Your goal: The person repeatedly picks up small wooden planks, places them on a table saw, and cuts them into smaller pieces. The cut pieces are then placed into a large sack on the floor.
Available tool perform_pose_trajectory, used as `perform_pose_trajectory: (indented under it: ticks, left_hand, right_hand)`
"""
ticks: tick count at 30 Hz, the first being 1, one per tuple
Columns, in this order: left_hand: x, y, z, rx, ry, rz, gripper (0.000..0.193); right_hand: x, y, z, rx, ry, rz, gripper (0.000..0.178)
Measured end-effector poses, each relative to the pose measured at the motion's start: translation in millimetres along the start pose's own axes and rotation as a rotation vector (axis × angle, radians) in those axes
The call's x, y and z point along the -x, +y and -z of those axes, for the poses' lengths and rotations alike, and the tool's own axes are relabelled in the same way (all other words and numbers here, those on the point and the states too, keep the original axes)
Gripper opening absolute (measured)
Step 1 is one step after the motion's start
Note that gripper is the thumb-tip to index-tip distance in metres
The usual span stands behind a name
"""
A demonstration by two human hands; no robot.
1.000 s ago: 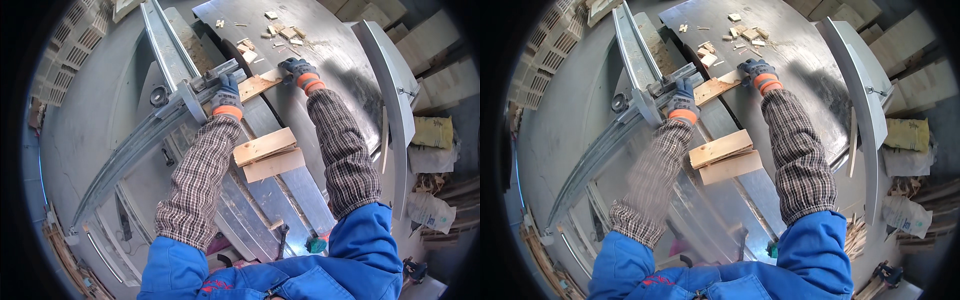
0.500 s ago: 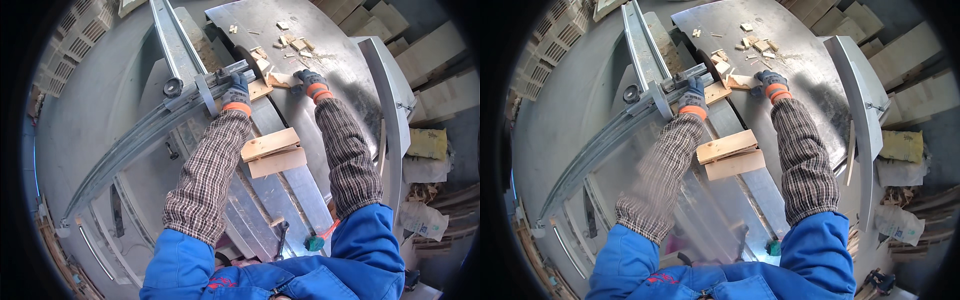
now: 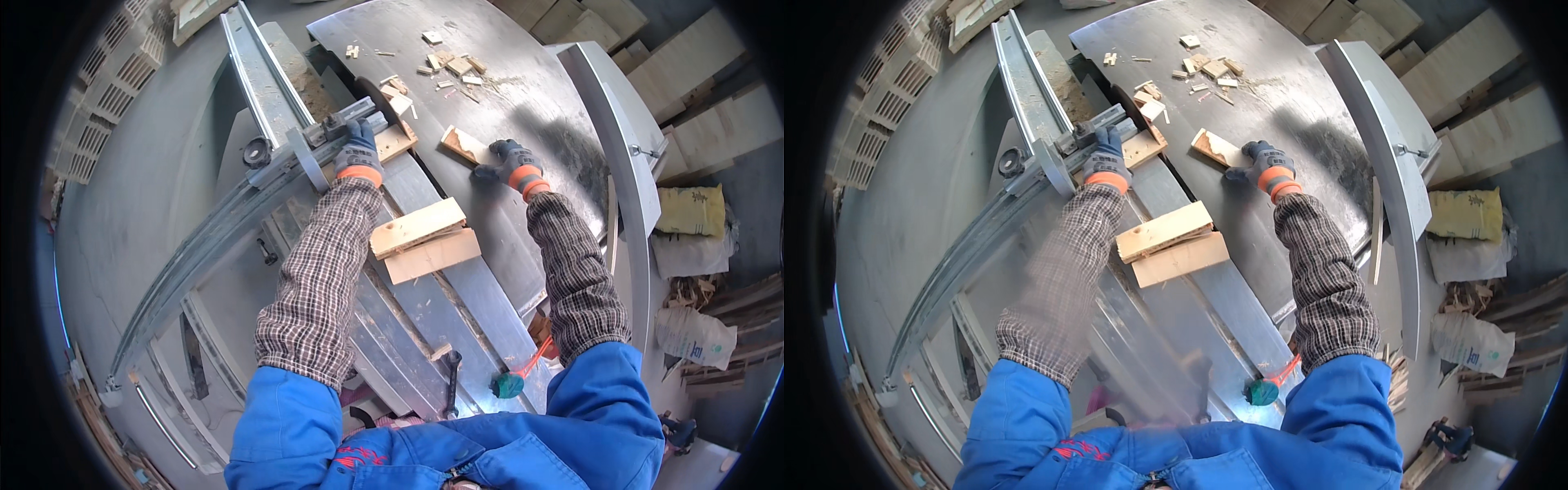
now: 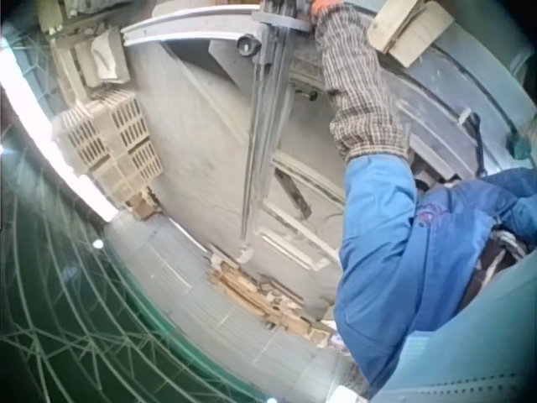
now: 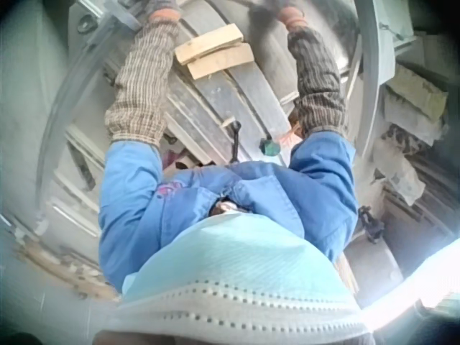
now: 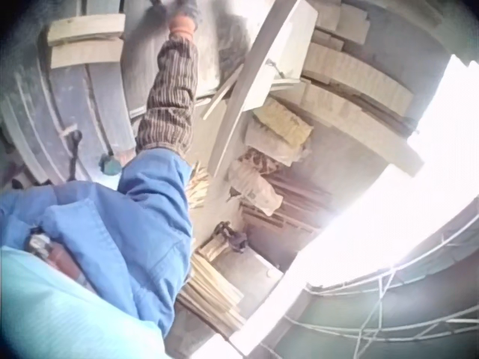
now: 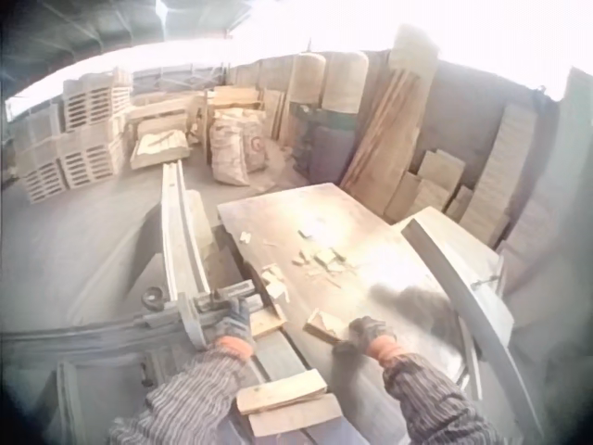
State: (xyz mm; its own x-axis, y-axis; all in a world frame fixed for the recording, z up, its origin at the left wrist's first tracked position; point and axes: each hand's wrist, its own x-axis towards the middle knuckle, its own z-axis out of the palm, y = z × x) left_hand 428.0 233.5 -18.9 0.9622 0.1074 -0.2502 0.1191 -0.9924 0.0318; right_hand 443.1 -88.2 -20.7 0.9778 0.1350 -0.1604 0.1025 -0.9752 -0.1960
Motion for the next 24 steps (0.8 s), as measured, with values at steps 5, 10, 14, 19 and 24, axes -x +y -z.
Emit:
perform_pose_trajectory:
  ticks: [5,10,14,19,24]
  left_hand:
    - [3,-2,2,0.021,0.021,0.012,0.107]
    - [1,-5,-2,-0.094,0.000,0.033,0.103]
    - [10,6,15,-0.238,-0.037,-0.025,0.115]
    - [-8,0,-7,-0.396,0.025,-0.034,0.118]
    - [-11,5,-19,-0.417,0.104,-0.029,0.112]
  right_hand:
    - [39,23,-15,-0.763,-0.058,-0.179,0.069]
    - [86,41,-11,-1.337,-0.105,-0.284,0.048]
    - [124,52,-22,-1.919,-0.153,-0.135,0.061]
    - [170,60,-31,-2.292,-0.362,-0.148,0.069]
    - [239,88,-39,-2.330,-0.280,-0.303,0.062]
